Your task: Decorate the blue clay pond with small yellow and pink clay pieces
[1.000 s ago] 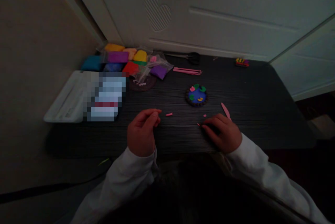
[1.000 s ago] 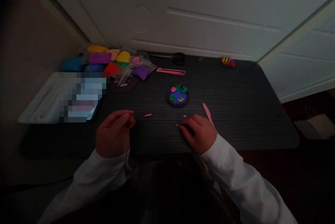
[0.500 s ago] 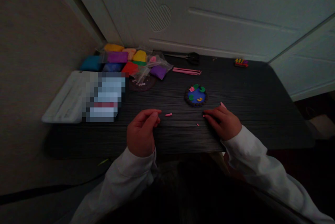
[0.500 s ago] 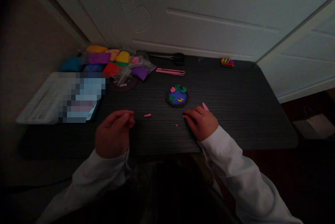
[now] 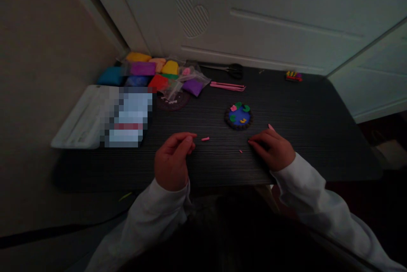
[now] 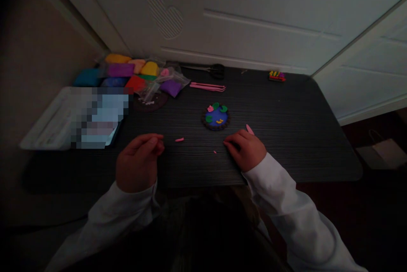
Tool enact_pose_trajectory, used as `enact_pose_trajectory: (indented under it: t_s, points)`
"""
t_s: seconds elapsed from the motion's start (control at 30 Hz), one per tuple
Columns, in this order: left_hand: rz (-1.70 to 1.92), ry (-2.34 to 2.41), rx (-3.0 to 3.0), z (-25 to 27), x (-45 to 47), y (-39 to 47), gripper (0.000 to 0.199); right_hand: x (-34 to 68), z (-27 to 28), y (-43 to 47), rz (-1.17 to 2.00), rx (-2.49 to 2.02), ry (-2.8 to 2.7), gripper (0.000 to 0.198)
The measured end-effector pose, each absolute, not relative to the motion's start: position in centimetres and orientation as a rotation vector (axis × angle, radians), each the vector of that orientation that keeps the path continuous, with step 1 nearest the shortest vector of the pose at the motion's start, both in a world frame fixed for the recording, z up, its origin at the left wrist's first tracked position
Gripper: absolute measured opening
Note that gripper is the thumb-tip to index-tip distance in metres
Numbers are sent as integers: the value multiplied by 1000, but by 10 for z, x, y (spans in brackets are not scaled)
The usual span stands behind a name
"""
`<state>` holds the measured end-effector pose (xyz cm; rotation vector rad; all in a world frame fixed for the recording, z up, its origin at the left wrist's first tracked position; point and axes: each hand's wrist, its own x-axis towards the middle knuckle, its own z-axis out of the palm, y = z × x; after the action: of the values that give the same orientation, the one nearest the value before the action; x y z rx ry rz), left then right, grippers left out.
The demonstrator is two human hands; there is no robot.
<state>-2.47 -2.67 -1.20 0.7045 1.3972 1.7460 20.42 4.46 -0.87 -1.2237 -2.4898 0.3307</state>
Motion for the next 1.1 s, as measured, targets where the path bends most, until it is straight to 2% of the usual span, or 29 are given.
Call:
enact_pose_trajectory:
  t_s: [0.2,0.53,0.87,1.1]
  points:
    - [1744,1399,708,-13,-25,-27,9,203,-8,45,367,-1226,-2463,11]
    - [1758,1388,676,-11,-24,-26,9,191,-9,39,227,-1295,-2478,14]
    - [1730,1407,681,-11,-24,-28,8,204,-2,26,413,-1151,-2518,17]
    - [1735,1395,718,-13,-25,-27,9,196,-3,31,398,-1041,-2715,25]
